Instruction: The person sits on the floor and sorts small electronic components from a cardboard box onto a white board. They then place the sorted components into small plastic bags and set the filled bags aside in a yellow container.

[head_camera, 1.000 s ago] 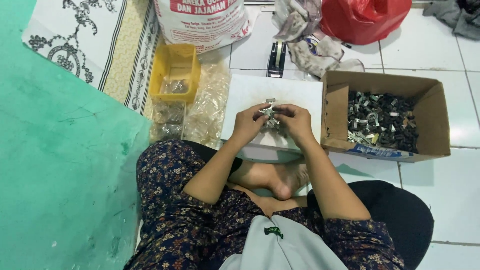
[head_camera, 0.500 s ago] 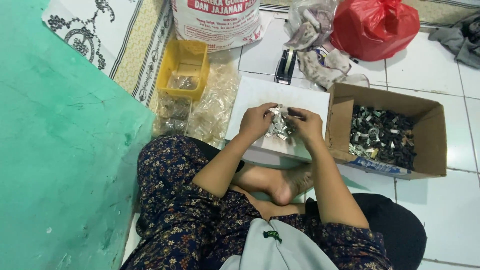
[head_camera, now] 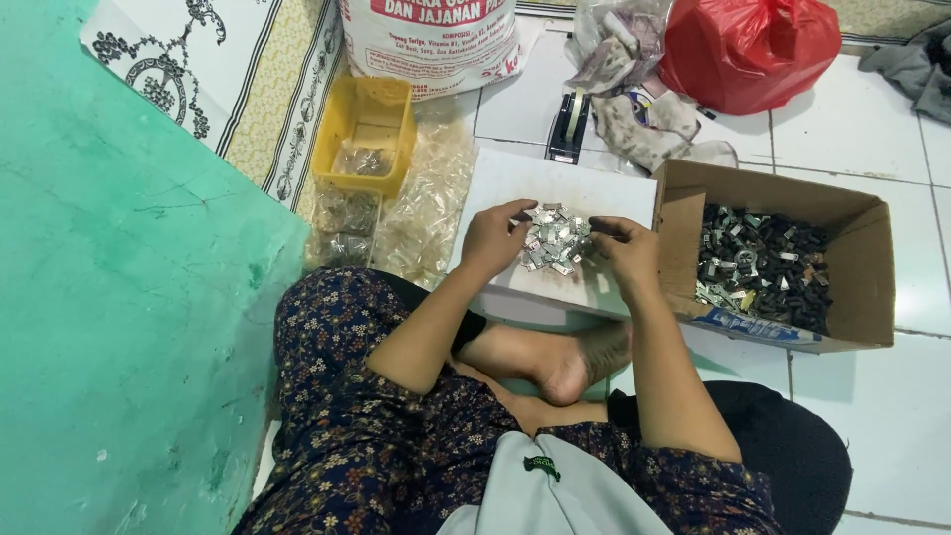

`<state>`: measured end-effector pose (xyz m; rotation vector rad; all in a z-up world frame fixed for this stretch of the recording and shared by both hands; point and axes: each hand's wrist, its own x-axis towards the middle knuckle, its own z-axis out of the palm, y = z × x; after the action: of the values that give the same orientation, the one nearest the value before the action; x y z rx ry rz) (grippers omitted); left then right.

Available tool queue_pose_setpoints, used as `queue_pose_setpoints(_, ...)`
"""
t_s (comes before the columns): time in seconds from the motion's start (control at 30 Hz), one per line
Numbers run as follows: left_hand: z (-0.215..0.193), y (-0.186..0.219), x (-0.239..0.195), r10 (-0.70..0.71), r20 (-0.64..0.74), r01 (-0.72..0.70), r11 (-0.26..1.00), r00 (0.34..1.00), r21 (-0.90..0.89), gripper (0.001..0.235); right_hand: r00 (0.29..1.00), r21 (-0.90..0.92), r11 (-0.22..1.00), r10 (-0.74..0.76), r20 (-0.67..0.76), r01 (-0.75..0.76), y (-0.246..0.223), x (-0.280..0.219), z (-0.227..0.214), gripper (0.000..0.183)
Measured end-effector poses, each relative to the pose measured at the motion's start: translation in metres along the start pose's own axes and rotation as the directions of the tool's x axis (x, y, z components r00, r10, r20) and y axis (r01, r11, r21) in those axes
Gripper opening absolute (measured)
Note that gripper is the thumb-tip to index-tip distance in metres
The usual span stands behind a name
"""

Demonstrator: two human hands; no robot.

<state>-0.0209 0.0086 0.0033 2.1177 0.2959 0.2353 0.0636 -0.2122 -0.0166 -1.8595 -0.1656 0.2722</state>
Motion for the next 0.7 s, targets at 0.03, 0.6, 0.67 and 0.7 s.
queue_pose_setpoints(0.03, -0.007, 0.000, 0.002, -0.002, -0.003, 0.002, 1.000, 1.000, -0.002, 0.033, 1.000, -0.003, 1.000, -0.001, 0.003, 0.001, -0.003, 0.003, 0.000, 0.028)
queue_pose_setpoints(0.6, -0.159, -0.082, -0.023, -0.254, -0.270, 0.254, 0.967, 0.929, -0.035, 0.027, 0.934, -0.171, 0.960, -0.160, 0.318, 0.223, -0.069, 0.016, 0.196, 0.026)
queue_pose_setpoints(0.67, -0.156, -0.099, -0.025, -0.276, -0.299, 0.267, 0.961, 0.914, -0.071, 0.027, 0.922, -0.227, 0.944, -0.149, 0.356, 0.240, -0.058, 0.019, 0.221, 0.025)
queue_pose_setpoints(0.7, -0.153, -0.108, -0.026, -0.289, -0.315, 0.269, 0.957, 0.904, -0.105, 0.027, 0.915, -0.283, 0.925, -0.135, 0.379, 0.254, -0.051, 0.019, 0.233, 0.025)
